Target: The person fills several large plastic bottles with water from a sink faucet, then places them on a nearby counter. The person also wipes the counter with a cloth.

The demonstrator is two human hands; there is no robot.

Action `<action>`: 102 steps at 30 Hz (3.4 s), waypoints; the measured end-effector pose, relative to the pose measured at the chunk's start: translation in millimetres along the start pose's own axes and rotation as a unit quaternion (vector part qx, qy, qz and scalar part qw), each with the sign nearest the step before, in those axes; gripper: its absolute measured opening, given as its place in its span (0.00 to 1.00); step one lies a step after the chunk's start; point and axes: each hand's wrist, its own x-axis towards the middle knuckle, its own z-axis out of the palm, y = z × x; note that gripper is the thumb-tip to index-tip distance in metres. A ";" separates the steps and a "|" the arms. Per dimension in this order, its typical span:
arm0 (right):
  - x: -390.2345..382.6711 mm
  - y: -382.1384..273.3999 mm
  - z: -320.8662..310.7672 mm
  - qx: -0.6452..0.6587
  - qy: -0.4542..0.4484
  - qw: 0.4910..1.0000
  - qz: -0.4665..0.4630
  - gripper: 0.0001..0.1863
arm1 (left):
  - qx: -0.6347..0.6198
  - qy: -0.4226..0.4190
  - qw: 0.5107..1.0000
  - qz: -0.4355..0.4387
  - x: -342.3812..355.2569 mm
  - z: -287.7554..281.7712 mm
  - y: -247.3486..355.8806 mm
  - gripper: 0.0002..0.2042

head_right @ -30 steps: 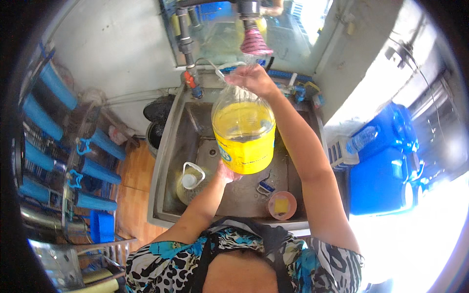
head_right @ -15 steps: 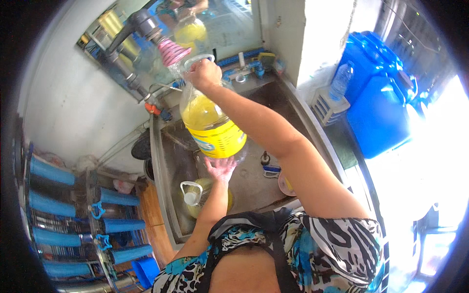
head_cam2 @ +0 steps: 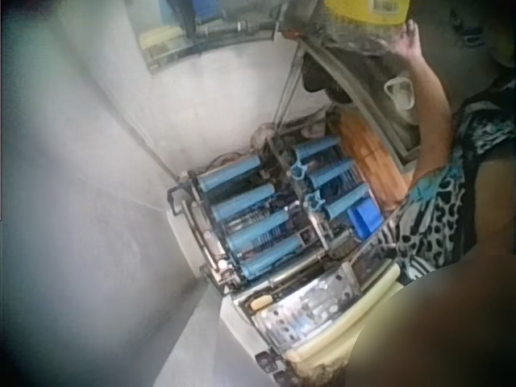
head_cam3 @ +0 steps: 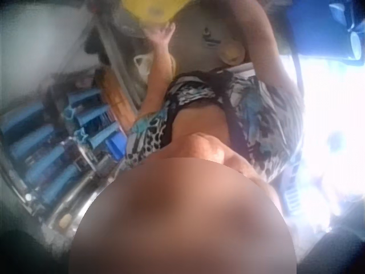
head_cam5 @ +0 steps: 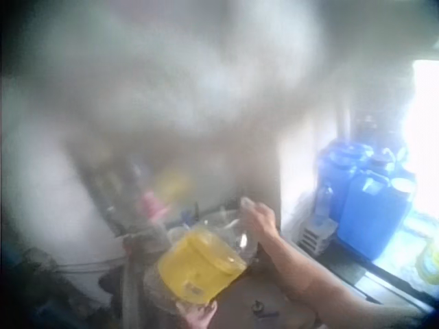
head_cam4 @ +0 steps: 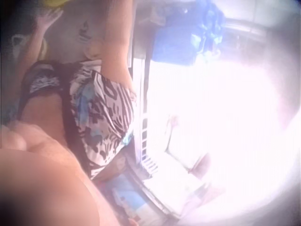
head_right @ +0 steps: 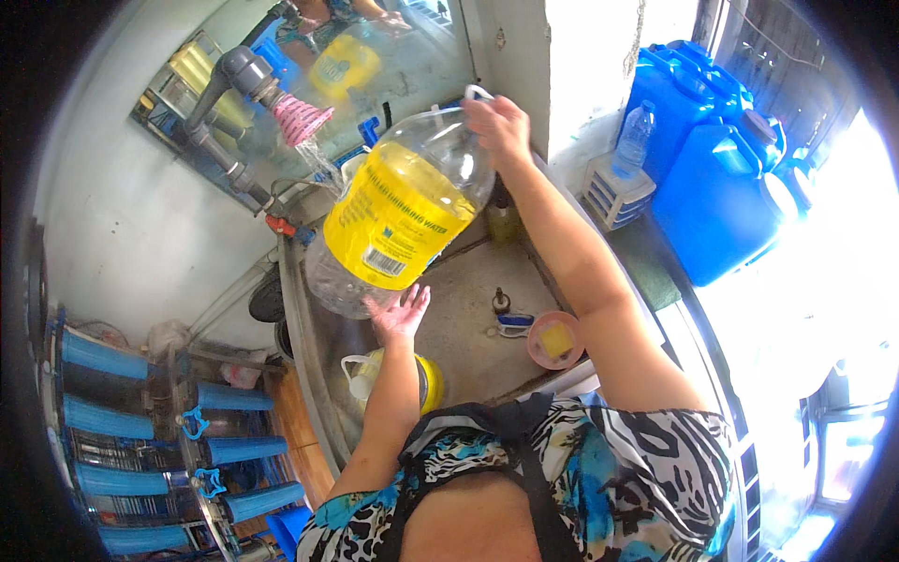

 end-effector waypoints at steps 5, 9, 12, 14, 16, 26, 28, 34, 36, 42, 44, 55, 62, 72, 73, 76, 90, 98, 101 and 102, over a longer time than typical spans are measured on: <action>-14.0 71.8 -64.6 0.134 0.054 0.976 0.161 0.27 | -0.057 -0.217 0.970 0.094 -3.8 67.6 7.8 0.50; -62.3 142.8 -88.3 0.161 0.153 0.947 0.234 0.27 | -0.014 -0.191 0.970 0.148 -9.9 103.1 33.0 0.53; -94.5 173.9 -95.5 0.297 0.062 0.864 0.403 0.32 | 0.110 -0.177 0.966 0.153 -10.5 134.0 45.8 0.53; -115.1 188.5 -94.0 0.323 0.093 0.846 0.415 0.33 | 0.166 -0.159 0.961 0.156 -7.5 154.8 43.5 0.49; -132.9 200.0 -92.6 0.425 0.055 0.823 0.373 0.32 | 0.281 -0.167 0.924 0.200 1.2 179.3 38.0 0.40; -152.7 234.1 -39.4 0.415 0.075 0.827 0.372 0.30 | 0.300 -0.078 0.923 0.228 10.9 212.6 85.5 0.35; -152.1 230.9 -23.7 0.397 0.072 0.825 0.396 0.30 | 0.270 -0.059 0.930 0.244 -0.1 198.8 107.9 0.38; -157.9 224.4 -5.5 0.408 0.132 0.823 0.373 0.28 | 0.195 -0.206 0.928 0.240 -32.3 169.0 128.6 0.37; -162.5 223.7 -13.9 0.403 0.131 0.821 0.382 0.25 | 0.216 -0.283 0.918 0.172 -34.2 171.1 122.3 0.33; -168.6 223.1 -37.9 0.386 0.094 0.824 0.404 0.24 | 0.349 -0.249 0.904 0.009 -7.1 170.7 38.9 0.32; -169.1 221.7 -43.2 0.375 0.089 0.825 0.413 0.24 | 0.417 -0.244 0.875 0.006 1.3 154.5 6.5 0.28; -173.4 205.7 -75.8 0.333 0.070 0.829 0.444 0.23 | 0.210 0.267 0.919 0.202 116.4 156.1 163.3 0.40; -171.0 205.3 -78.0 0.329 0.076 0.829 0.446 0.23 | 0.131 0.331 0.915 0.192 105.6 193.1 239.3 0.25; -170.4 193.2 -78.8 0.347 0.095 0.829 0.428 0.22 | 0.750 0.397 0.387 0.361 112.4 172.9 254.4 0.36; -171.4 190.9 -79.1 0.353 0.098 0.827 0.426 0.22 | 0.754 0.356 0.407 0.374 104.0 177.9 243.9 0.38; -174.9 184.4 -78.6 0.372 0.103 0.817 0.428 0.22 | 0.763 0.182 0.590 0.190 67.8 200.8 180.0 0.40; -240.6 121.9 -79.8 0.454 0.087 0.722 0.515 0.22 | 0.483 -0.343 0.805 0.023 -95.5 276.4 52.8 0.33; -165.0 37.4 -162.9 0.329 0.195 0.858 0.342 0.18 | 0.466 -0.254 0.846 0.044 -101.8 245.6 40.1 0.35; -148.0 -62.2 -219.1 0.213 0.155 0.958 0.114 0.16 | 0.490 -0.197 0.849 -0.038 -90.8 221.9 -1.9 0.38; -136.5 -98.9 -227.2 0.157 0.225 0.961 0.021 0.15 | 0.491 -0.209 0.840 -0.093 -87.5 216.1 -16.8 0.37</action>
